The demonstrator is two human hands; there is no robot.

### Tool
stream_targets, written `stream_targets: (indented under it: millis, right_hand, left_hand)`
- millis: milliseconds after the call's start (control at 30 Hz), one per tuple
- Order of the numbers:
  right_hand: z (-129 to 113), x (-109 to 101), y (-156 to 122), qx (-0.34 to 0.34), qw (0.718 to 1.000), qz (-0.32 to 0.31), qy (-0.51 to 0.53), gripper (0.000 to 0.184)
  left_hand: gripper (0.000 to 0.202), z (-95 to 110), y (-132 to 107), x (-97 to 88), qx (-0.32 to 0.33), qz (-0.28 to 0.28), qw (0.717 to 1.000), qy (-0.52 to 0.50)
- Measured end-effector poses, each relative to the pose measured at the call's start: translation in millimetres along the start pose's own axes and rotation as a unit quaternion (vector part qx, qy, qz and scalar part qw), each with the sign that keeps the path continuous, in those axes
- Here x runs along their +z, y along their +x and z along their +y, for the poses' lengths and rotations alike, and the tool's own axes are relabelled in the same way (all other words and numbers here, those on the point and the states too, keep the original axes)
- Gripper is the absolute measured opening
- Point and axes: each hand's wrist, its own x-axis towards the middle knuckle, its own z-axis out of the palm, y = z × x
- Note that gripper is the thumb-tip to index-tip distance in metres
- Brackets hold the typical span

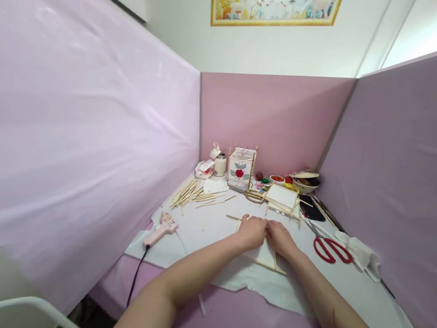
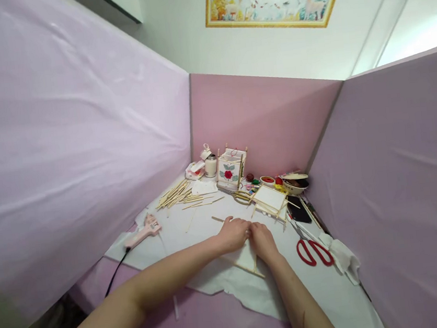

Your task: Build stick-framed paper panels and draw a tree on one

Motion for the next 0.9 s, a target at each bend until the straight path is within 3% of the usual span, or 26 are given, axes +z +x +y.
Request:
stream_targets:
  millis: [167, 233, 367, 500, 600, 700, 800, 900]
  right_hand:
    - [-3, -1, 5, 0.032, 0.999, -0.017, -0.016, 0.021]
    - [0, -6, 0, 0.039, 0.999, -0.035, -0.009, 0.019]
    - [12, -22, -25, 0.112, 0.99, -0.065, 0.062, 0.017]
    - [24, -36, -54, 0.155, 0.984, -0.056, 0.068, 0.021]
    - [28, -38, -63, 0.122, 0.992, -0.001, -0.018, 0.029]
    - [29, -34, -59, -0.001, 0.997, 0.062, -0.044, 0.029]
    - [26, -25, -53, -0.066, 0.995, 0.035, -0.069, 0.04]
    - [19, -20, -53, -0.07, 0.993, -0.009, -0.092, 0.042]
  left_hand:
    - [0.037, -25, -5, -6.0, 0.001, -0.013, 0.999, -0.037]
    - [0.042, -34, -9, -9.8, -0.029, -0.011, 0.998, -0.051]
    - [0.045, -41, -20, -11.3, -0.109, 0.012, 0.99, -0.091]
    - [0.046, -36, -33, 0.2, -0.129, -0.002, 0.988, -0.086]
    - [0.046, -30, -40, 9.1, -0.122, -0.022, 0.99, -0.07]
    - [0.04, -22, -43, 14.6, -0.102, -0.029, 0.993, -0.056]
    - [0.039, -17, -45, 19.4, -0.081, -0.028, 0.995, -0.043]
    - [0.041, -15, -46, 23.1, -0.071, -0.038, 0.996, -0.044]
